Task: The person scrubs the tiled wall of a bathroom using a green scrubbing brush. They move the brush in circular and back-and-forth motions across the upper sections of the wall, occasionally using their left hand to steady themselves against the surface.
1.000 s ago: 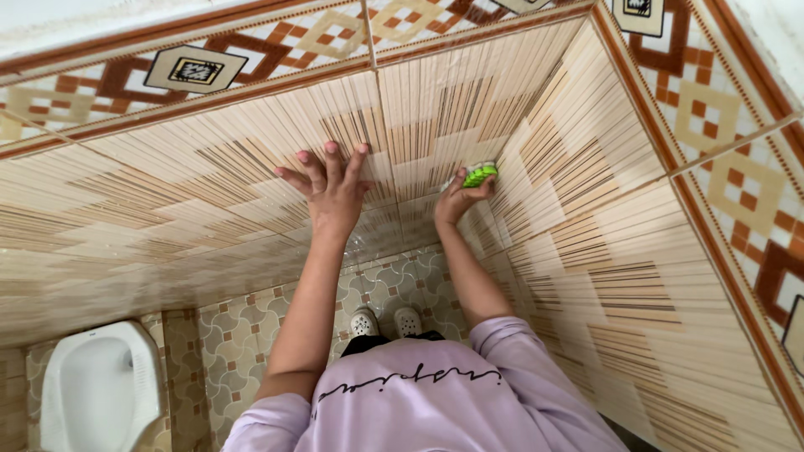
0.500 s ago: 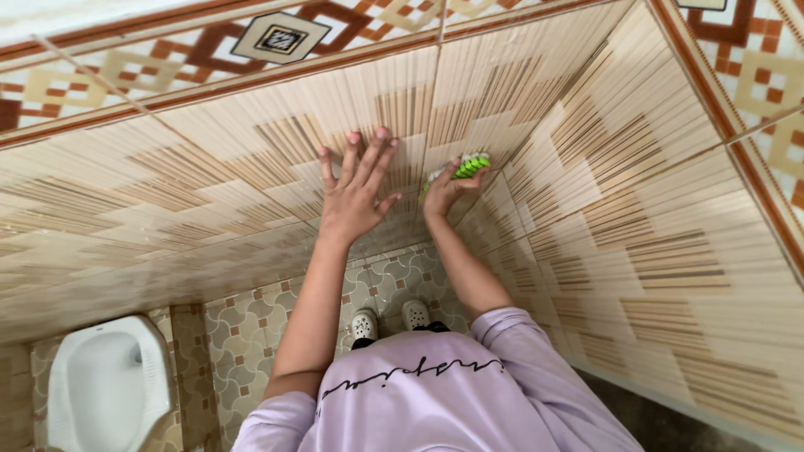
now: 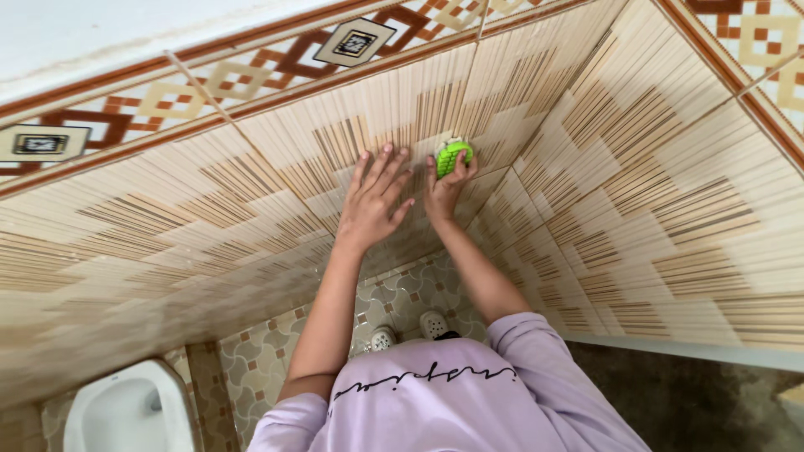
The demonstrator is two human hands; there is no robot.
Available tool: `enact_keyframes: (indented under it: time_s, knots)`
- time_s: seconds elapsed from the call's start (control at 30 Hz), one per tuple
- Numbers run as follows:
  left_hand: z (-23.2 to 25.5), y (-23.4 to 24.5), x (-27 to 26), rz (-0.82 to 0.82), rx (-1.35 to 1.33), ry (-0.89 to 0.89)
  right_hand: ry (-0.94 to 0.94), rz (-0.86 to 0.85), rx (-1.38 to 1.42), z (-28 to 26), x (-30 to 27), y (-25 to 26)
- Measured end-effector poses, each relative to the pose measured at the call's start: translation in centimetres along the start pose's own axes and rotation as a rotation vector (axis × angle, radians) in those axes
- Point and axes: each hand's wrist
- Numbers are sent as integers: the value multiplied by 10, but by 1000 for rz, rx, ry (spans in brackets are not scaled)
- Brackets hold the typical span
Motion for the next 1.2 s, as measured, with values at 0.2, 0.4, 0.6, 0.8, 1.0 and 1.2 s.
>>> enact_keyframes:
  time_s: [0.2, 0.4, 0.6, 0.8, 1.0, 1.2]
  knots:
    - [-17, 32, -19, 133, -89, -62, 87, 59, -92, -32, 75, 24]
    - [-43, 56, -44, 277, -17, -44, 65, 137, 72, -75, 175, 47]
    - [-67, 79, -63, 452, 239, 72, 31, 279, 37, -105, 237, 48]
    - [-101, 85, -74, 515, 362, 260, -112, 251, -13, -138, 264, 54]
    - [-123, 69, -78, 402, 549, 266, -159, 198, -102, -182, 250, 44]
    - [-132, 50, -70, 435, 496, 258, 466, 246, -235, -230, 211, 14]
Point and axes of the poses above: each hand's wrist, its own x-axis towards the middle knuckle, its own y-axis out of the back of the hand, z = x × y, and after that the axes turned 10 degrees about y, right-handed
